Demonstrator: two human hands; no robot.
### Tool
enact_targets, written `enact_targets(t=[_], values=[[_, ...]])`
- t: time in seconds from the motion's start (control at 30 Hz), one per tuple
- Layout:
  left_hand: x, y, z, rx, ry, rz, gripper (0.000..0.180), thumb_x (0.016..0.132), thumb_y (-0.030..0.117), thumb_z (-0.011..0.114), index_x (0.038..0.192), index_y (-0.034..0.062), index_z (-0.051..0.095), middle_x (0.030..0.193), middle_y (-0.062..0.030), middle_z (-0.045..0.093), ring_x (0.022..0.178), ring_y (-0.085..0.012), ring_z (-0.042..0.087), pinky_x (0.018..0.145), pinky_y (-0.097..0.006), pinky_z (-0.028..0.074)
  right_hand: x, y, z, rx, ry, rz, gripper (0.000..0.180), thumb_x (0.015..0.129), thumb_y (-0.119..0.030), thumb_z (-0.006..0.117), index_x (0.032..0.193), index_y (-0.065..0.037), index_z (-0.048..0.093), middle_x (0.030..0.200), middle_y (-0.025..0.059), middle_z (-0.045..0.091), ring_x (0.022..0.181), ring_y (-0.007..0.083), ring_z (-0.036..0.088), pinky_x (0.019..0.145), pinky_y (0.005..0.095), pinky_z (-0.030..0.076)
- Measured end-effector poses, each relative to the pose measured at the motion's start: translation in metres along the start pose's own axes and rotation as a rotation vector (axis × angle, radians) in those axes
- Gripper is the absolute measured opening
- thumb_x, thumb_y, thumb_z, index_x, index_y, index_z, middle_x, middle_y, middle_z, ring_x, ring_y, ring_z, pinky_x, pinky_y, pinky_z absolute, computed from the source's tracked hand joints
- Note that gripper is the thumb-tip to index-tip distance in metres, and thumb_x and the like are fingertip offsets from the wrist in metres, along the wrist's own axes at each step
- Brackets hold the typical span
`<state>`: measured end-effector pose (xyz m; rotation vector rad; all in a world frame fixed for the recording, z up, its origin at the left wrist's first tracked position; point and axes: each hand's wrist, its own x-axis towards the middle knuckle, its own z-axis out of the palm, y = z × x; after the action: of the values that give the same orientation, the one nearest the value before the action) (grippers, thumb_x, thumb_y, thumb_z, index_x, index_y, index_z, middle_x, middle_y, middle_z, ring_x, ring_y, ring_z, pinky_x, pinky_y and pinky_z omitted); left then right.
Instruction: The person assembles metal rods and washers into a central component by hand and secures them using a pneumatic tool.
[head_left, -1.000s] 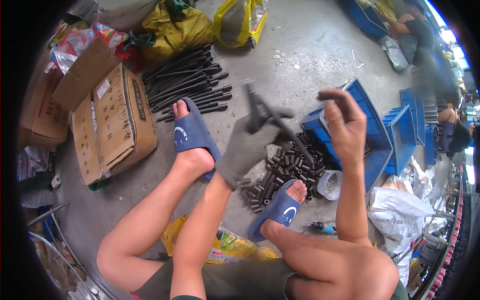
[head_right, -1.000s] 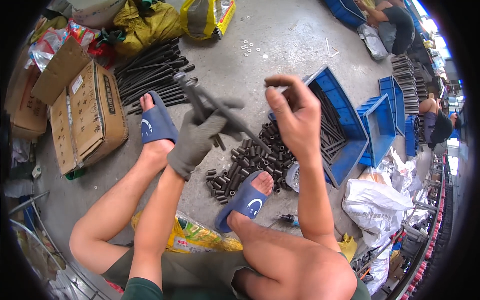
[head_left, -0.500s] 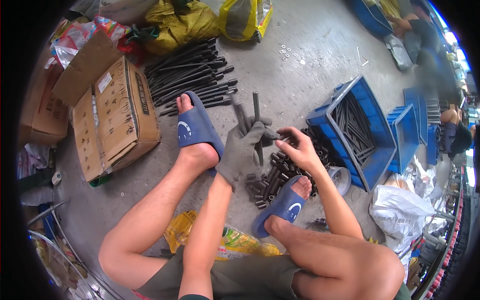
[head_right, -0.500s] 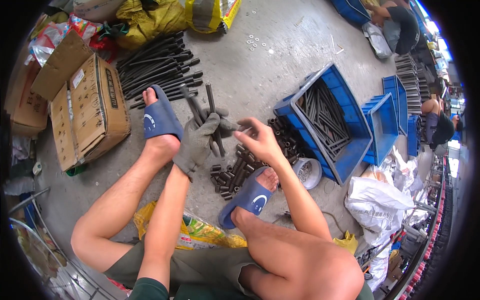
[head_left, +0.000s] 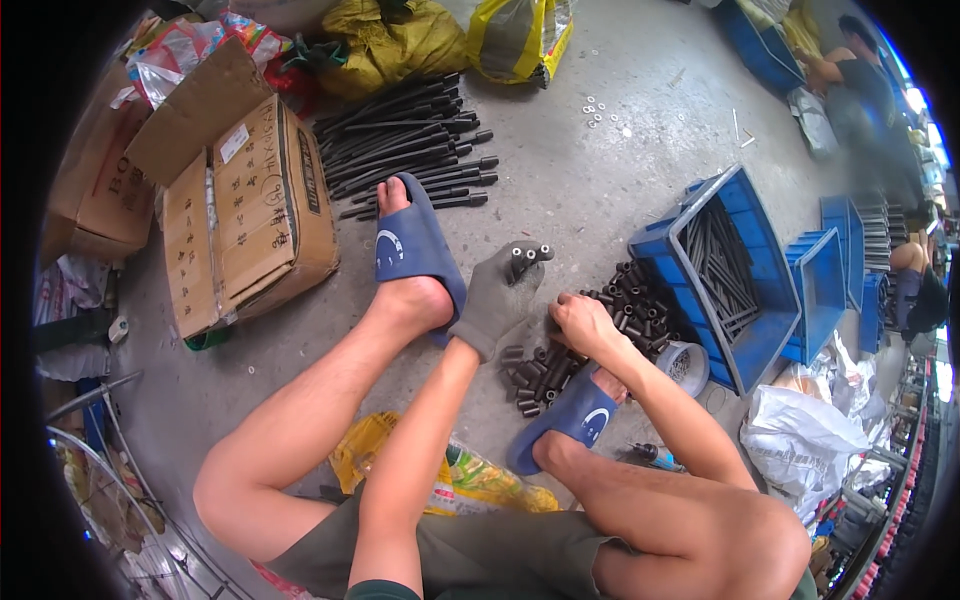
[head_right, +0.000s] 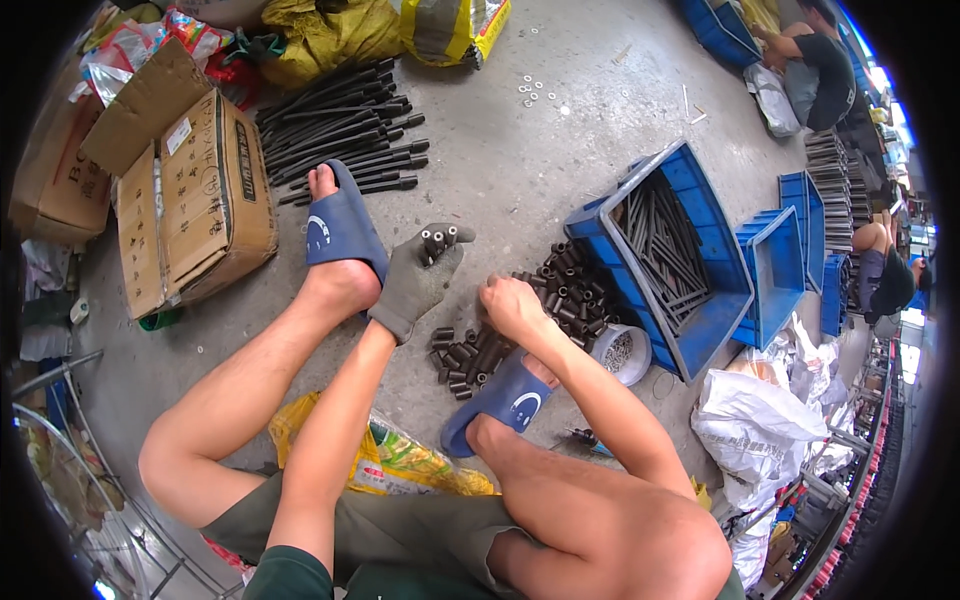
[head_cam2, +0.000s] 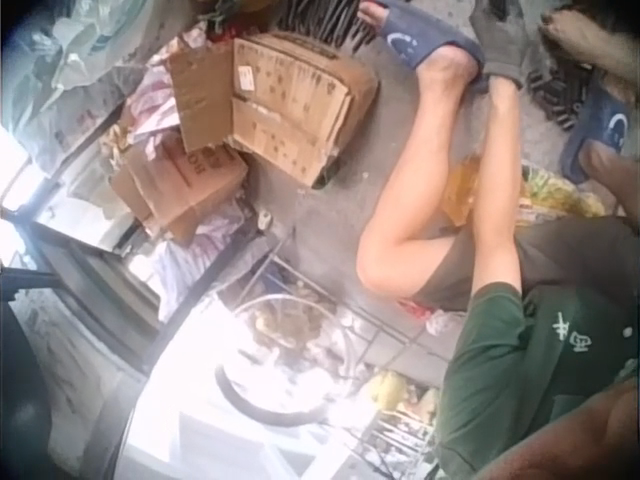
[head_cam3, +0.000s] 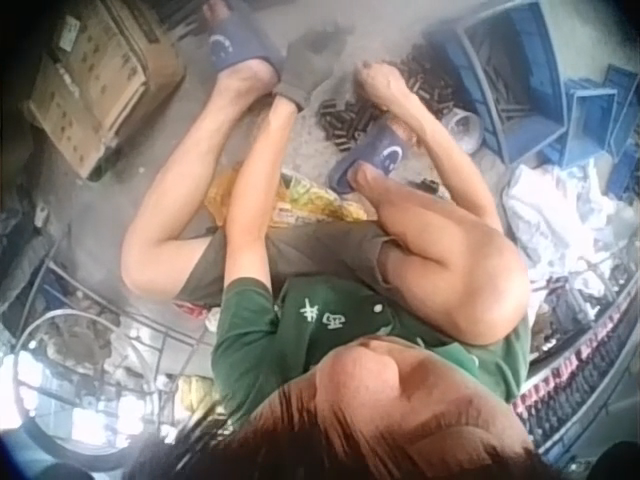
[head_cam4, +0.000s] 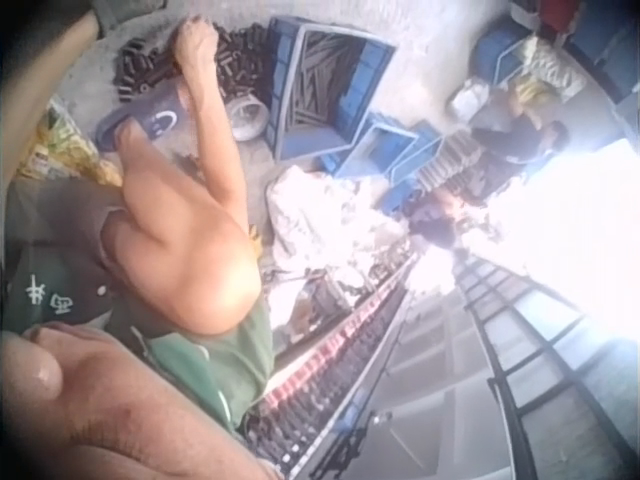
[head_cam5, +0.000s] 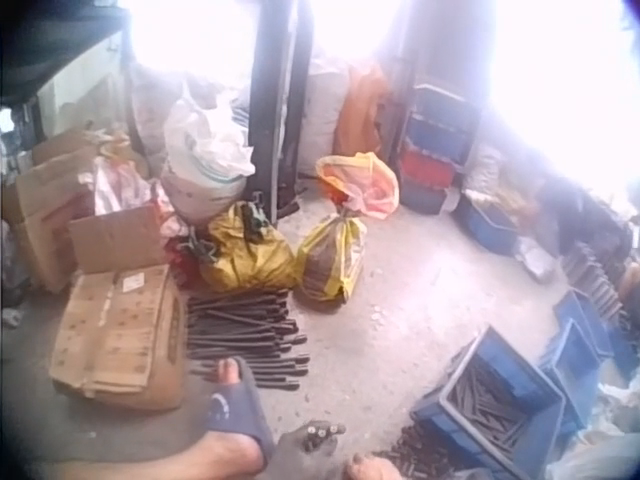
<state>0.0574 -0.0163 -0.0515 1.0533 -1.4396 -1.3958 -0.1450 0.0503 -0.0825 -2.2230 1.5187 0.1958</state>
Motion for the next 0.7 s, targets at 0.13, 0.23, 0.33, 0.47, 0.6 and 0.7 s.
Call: enact_targets(t=[0.13,0.23,0.33,0.47,0.6,0.7], values=[[-0.005,-0.002,-0.003,0.036,-0.049,-0.022,0.019,0.101,0.002,0.067,0.119,0.0033,0.075,0.113,-0.0060,0.078,0.105,-0.0109,0.069,0.095,-0.030,0.055,-0.002,0.004,0.006,0.041,-0.001,-0.058,0.015,0.077,-0.008,0.077,0.090,-0.002,0.072,0.097,0.0223,0.070,0.094,0.0419,0.074,0.081,0.0502,0.062],[-0.003,0.001,0.000,0.045,-0.049,-0.003,0.020,0.101,0.004,0.068,0.120,0.0031,0.075,0.114,-0.0064,0.078,0.106,-0.0115,0.069,0.096,-0.031,0.055,0.002,0.005,0.001,0.002,-0.084,-0.048,0.016,0.079,-0.009,0.076,0.093,-0.002,0.071,0.097,0.0220,0.069,0.095,0.0411,0.073,0.081,0.0507,0.061],[-0.005,0.002,-0.002,0.063,-0.036,-0.064,0.021,0.101,0.004,0.068,0.121,0.0029,0.075,0.114,-0.0067,0.079,0.106,-0.0115,0.070,0.096,-0.031,0.056,-0.001,0.003,-0.015,0.145,-0.060,-0.117,0.023,0.081,-0.011,0.078,0.100,-0.002,0.068,0.098,0.0204,0.068,0.095,0.0410,0.071,0.081,0.0508,0.060],[-0.004,0.005,0.001,-0.023,0.022,-0.095,0.021,0.101,0.004,0.069,0.121,0.0028,0.076,0.115,-0.0068,0.079,0.106,-0.0113,0.070,0.095,-0.030,0.056,-0.008,0.002,-0.011,0.344,0.207,-0.208,0.035,0.085,-0.015,0.080,0.115,-0.005,0.065,0.098,0.0172,0.064,0.094,0.0410,0.068,0.079,0.0490,0.058],[-0.002,0.006,0.000,0.015,0.018,-0.033,0.024,0.098,0.004,0.071,0.121,0.0030,0.076,0.113,-0.0090,0.079,0.102,-0.0118,0.072,0.091,-0.030,0.056,-0.008,0.004,-0.005,0.359,0.257,-0.208,0.033,0.085,-0.014,0.081,0.114,-0.005,0.069,0.098,0.0157,0.064,0.091,0.0398,0.068,0.078,0.0477,0.058],[-0.008,0.009,0.002,-0.005,0.013,-0.041,0.028,0.095,0.004,0.073,0.123,0.0036,0.077,0.112,-0.0115,0.080,0.100,-0.0129,0.073,0.089,-0.031,0.057,-0.011,0.002,-0.015,0.437,0.318,-0.135,0.030,0.084,-0.014,0.084,0.110,-0.005,0.071,0.098,0.0144,0.066,0.088,0.0386,0.069,0.077,0.0453,0.058]])
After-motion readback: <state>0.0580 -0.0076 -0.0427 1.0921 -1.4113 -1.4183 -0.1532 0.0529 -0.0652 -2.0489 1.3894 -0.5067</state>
